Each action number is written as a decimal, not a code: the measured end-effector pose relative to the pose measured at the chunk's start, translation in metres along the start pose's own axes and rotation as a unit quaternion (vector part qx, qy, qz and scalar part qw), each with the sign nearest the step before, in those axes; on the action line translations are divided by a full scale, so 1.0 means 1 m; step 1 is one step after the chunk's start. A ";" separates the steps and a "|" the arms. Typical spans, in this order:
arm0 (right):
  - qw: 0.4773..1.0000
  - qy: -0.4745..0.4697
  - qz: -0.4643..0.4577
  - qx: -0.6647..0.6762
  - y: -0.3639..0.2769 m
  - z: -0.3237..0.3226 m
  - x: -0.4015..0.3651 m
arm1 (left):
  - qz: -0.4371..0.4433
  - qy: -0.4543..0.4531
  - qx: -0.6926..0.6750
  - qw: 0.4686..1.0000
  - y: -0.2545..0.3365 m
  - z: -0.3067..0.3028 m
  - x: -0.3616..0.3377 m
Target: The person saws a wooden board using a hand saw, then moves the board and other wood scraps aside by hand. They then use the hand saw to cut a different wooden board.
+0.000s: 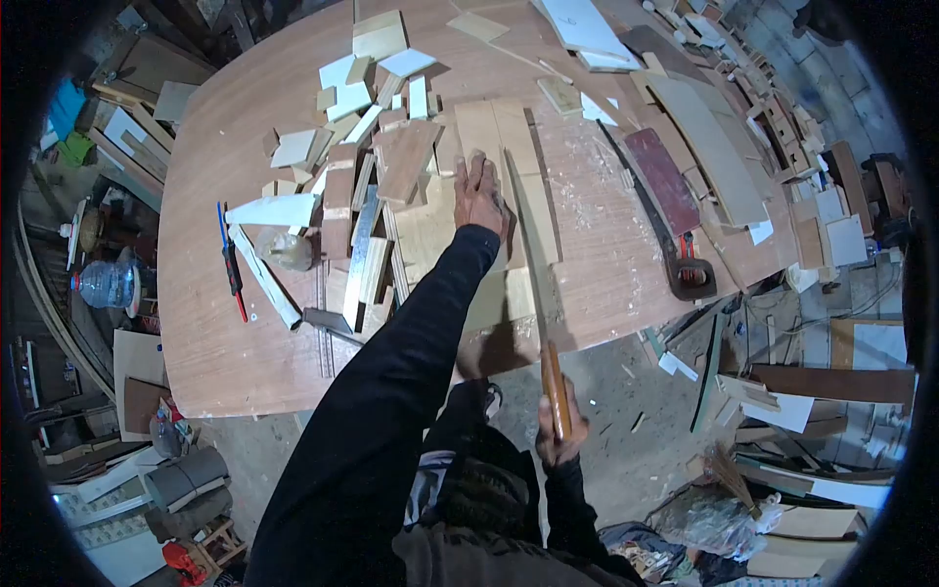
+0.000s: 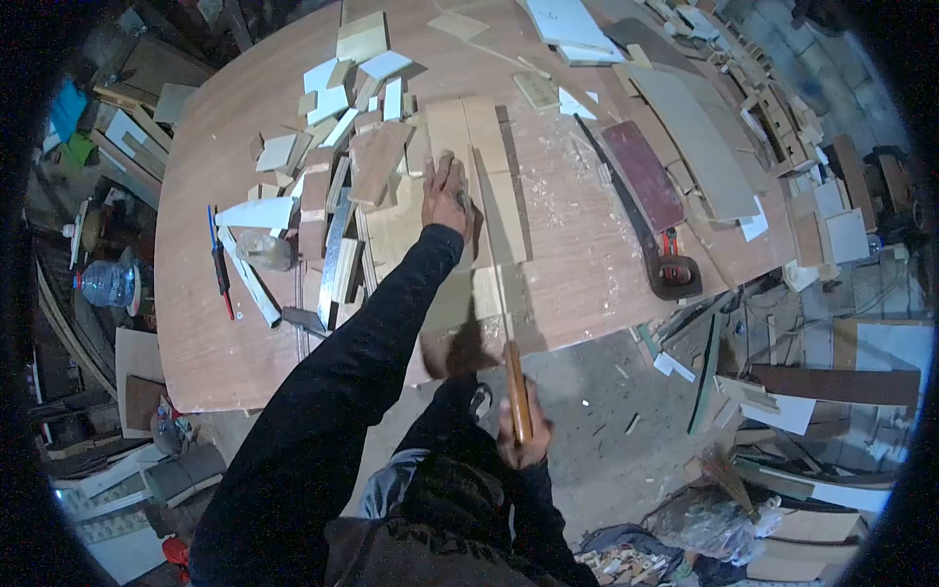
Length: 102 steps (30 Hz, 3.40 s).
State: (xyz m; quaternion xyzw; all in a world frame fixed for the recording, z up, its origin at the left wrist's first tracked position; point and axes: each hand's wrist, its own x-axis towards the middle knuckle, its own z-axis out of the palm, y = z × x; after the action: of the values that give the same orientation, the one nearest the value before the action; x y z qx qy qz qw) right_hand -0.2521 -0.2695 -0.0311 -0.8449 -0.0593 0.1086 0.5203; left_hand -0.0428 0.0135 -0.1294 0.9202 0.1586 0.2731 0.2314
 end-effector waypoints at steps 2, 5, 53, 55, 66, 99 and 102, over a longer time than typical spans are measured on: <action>0.999 0.011 -0.033 -0.021 0.009 -0.002 -0.014 | -0.005 -0.001 0.001 1.000 0.002 -0.002 0.001; 0.999 0.009 -0.013 -0.042 0.003 -0.004 -0.005 | -0.013 -0.005 -0.006 1.000 0.002 -0.001 -0.004; 1.000 -0.006 0.002 -0.004 -0.008 0.002 0.006 | 0.000 0.014 -0.012 1.000 -0.001 0.001 0.000; 1.000 -0.008 0.008 -0.008 0.015 -0.001 -0.013 | -0.013 -0.022 0.011 1.000 -0.002 -0.003 0.000; 0.994 0.025 -0.081 -0.064 0.024 0.002 -0.017 | -0.013 -0.003 -0.015 1.000 -0.005 0.006 -0.002; 0.999 -0.029 0.017 -0.041 -0.008 -0.001 0.000 | 0.024 0.014 -0.011 1.000 0.001 -0.007 0.001; 0.984 0.043 -0.144 -0.095 0.006 -0.003 -0.017 | 0.007 0.006 -0.002 1.000 0.000 -0.004 0.005</action>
State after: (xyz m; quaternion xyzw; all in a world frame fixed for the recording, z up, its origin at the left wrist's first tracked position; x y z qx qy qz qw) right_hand -0.2678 -0.2782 -0.0336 -0.8770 -0.1683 -0.0099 0.4499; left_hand -0.0410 0.0169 -0.1246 0.9189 0.1532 0.2808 0.2308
